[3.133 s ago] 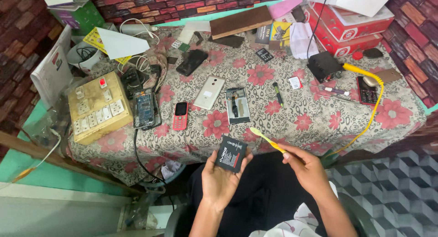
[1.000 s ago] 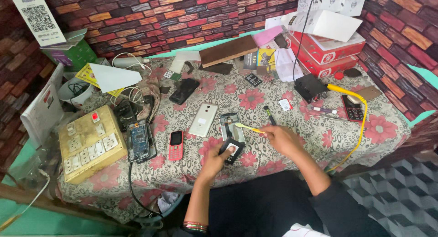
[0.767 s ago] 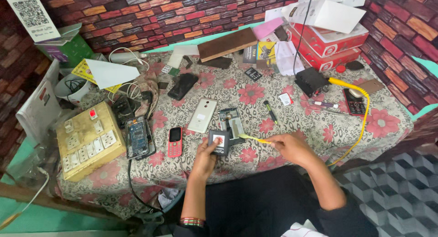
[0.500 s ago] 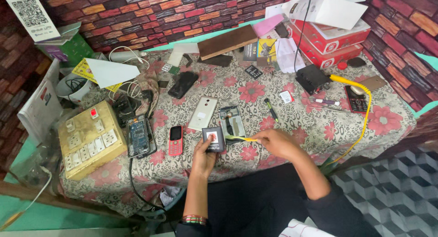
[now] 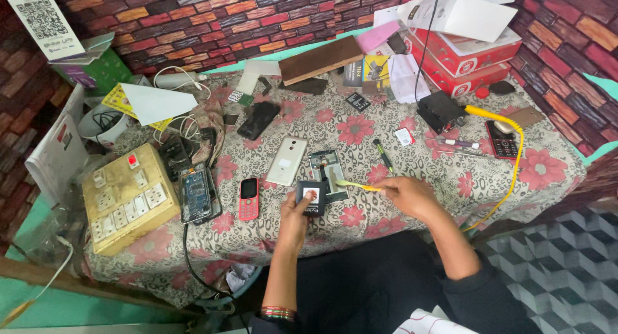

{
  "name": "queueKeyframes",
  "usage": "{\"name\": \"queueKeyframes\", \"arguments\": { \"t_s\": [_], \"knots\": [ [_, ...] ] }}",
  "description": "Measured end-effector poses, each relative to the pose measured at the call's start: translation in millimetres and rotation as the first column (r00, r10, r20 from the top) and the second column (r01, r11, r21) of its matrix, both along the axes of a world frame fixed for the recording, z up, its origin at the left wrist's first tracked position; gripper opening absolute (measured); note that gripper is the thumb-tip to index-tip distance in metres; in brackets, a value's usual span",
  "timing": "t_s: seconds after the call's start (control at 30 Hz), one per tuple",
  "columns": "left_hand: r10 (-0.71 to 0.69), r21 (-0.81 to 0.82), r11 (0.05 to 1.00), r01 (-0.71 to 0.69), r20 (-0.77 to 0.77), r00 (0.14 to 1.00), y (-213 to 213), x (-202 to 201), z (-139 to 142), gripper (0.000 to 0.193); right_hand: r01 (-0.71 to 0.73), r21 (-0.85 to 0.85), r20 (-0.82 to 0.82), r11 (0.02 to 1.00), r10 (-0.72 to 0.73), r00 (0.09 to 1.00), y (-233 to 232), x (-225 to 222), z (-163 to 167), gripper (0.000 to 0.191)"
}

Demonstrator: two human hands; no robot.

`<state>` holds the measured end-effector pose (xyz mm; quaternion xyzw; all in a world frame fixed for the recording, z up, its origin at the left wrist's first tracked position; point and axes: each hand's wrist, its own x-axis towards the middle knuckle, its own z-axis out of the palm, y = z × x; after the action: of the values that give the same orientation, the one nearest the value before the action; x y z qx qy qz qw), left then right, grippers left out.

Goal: The person works at a cluttered repair bench, prying open the back of a white smartphone and manipulating its internal components by hand. They use a small pry tool, handle the battery and internal parts, then press the back cover onto the phone and pick up a red phone to handle it.

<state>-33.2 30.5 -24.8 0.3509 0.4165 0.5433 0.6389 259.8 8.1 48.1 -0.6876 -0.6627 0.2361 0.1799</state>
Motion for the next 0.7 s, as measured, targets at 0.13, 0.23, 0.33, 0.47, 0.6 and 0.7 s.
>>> {"name": "queueKeyframes", "arguments": {
  "t_s": [0.13, 0.23, 0.33, 0.47, 0.6, 0.7],
  "knots": [
    [-0.052, 0.074, 0.994, 0.077, -0.290, 0.956, -5.0, 9.8, 2.8, 0.031, 0.068, 0.103, -0.081, 0.992, -0.060, 0.995, 4.4, -13.9, -2.7, 0.031],
    [-0.086, 0.165, 0.971, 0.171, -0.427, 0.900, -7.7, 13.8, 7.7, 0.032, 0.131, 0.239, 0.030, 0.962, -0.142, 0.989, 9.3, -23.6, -1.5, 0.030],
    [-0.137, 0.154, 0.963, 0.223, -0.433, 0.891, -10.6, 16.5, 12.4, 0.032, 0.056, 0.604, 0.256, 0.795, -0.260, 0.931, 5.3, -30.8, -2.9, 0.031],
    [-0.157, 0.141, 0.960, 0.243, -0.448, 0.880, -10.7, 17.3, 18.0, 0.033, -0.071, 0.674, 0.209, 0.735, -0.098, 0.973, 23.6, -59.9, -6.1, 0.023],
    [-0.152, 0.137, 0.963, 0.232, -0.433, 0.889, -11.6, 18.8, 18.4, 0.038, -0.066, 0.429, -0.404, 0.901, 0.257, 0.878, 55.5, -96.8, -11.4, 0.025],
    [-0.144, 0.173, 0.954, 0.243, -0.446, 0.883, -12.2, 18.5, 16.6, 0.041, -0.010, 0.250, -0.521, 0.968, 0.143, 0.842, 69.9, -112.1, -16.1, 0.027]
  ]
}}
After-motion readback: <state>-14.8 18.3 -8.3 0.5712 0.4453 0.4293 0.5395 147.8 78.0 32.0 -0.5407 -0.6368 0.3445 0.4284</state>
